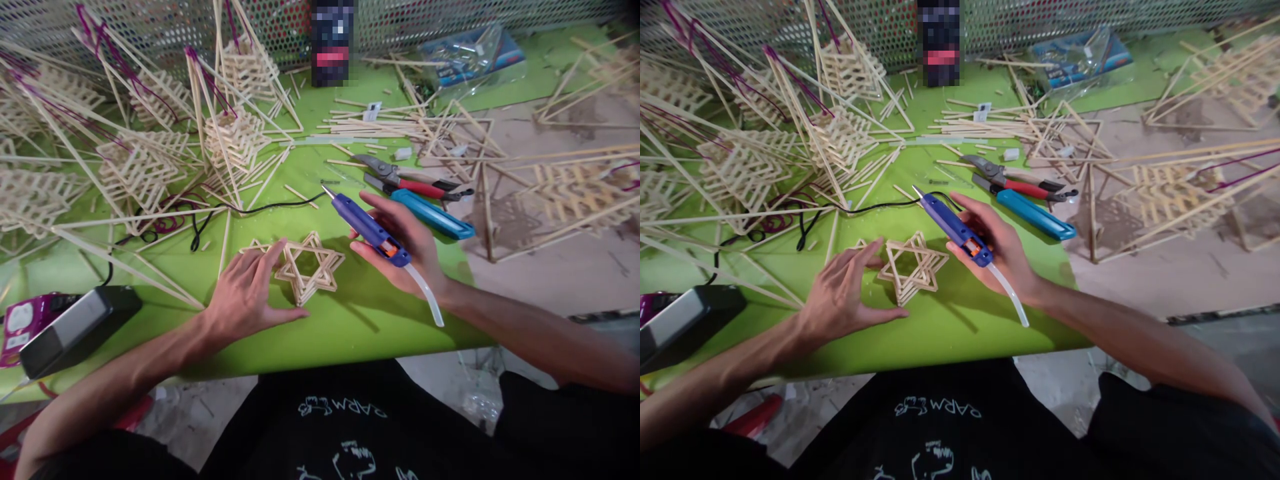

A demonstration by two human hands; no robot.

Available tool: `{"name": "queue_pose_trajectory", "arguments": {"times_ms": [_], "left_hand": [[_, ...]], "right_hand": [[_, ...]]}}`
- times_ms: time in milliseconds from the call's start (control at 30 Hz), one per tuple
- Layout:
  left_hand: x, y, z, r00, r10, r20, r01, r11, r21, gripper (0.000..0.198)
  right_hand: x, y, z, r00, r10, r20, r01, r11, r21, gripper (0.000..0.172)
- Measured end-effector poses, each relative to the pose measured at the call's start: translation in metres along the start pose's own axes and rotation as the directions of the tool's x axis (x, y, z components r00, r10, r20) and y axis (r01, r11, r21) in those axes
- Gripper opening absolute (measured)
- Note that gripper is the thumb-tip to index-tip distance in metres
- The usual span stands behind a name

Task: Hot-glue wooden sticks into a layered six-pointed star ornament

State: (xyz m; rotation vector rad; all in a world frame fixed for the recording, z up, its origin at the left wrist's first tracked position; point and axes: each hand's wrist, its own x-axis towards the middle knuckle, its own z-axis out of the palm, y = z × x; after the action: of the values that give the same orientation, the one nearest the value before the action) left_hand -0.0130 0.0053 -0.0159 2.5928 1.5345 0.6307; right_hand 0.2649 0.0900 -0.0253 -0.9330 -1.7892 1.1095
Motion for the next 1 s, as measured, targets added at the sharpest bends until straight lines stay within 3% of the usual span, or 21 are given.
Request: {"name": "queue_pose_trajectory", "arguments": {"times_ms": [300, 567, 700, 833, 1000], "left_hand": [[0.005, -0.007, -0.005, 0.988, -0.027, 0.155, 0.036, 0.998, -0.057, 0.132], [0.004, -0.010, -0.003, 0.992, -0.059, 0.114, 0.064, 0.997, -0.040, 0.137], [0.005, -0.012, -0.007, 0.988, -0.039, 0.147, 0.041, 0.999, -0.017, 0.142], [0.008, -0.013, -0.014, 0.980, -0.035, 0.194, 0.042, 0.999, -0.028, 0.127], [0.009, -0.012, -0.015, 0.985, -0.027, 0.169, 0.031, 0.999, -0.021, 0.106]], "right_hand": [[0.000, -0.001, 0.001, 1.000, 0.000, 0.013, 0.000, 1.000, 0.016, 0.066], [0.000, -0.001, 0.000, 1.000, -0.017, 0.015, 0.017, 1.000, 0.019, 0.065], [0.000, 0.000, -0.001, 1.000, -0.017, 0.019, 0.017, 1.000, 0.002, 0.066], [0.000, 0.000, -0.001, 1.000, -0.023, 0.017, 0.023, 1.000, -0.009, 0.066], [0.000, 0.000, 0.000, 0.999, -0.043, -0.003, 0.043, 0.999, 0.003, 0.065]]}}
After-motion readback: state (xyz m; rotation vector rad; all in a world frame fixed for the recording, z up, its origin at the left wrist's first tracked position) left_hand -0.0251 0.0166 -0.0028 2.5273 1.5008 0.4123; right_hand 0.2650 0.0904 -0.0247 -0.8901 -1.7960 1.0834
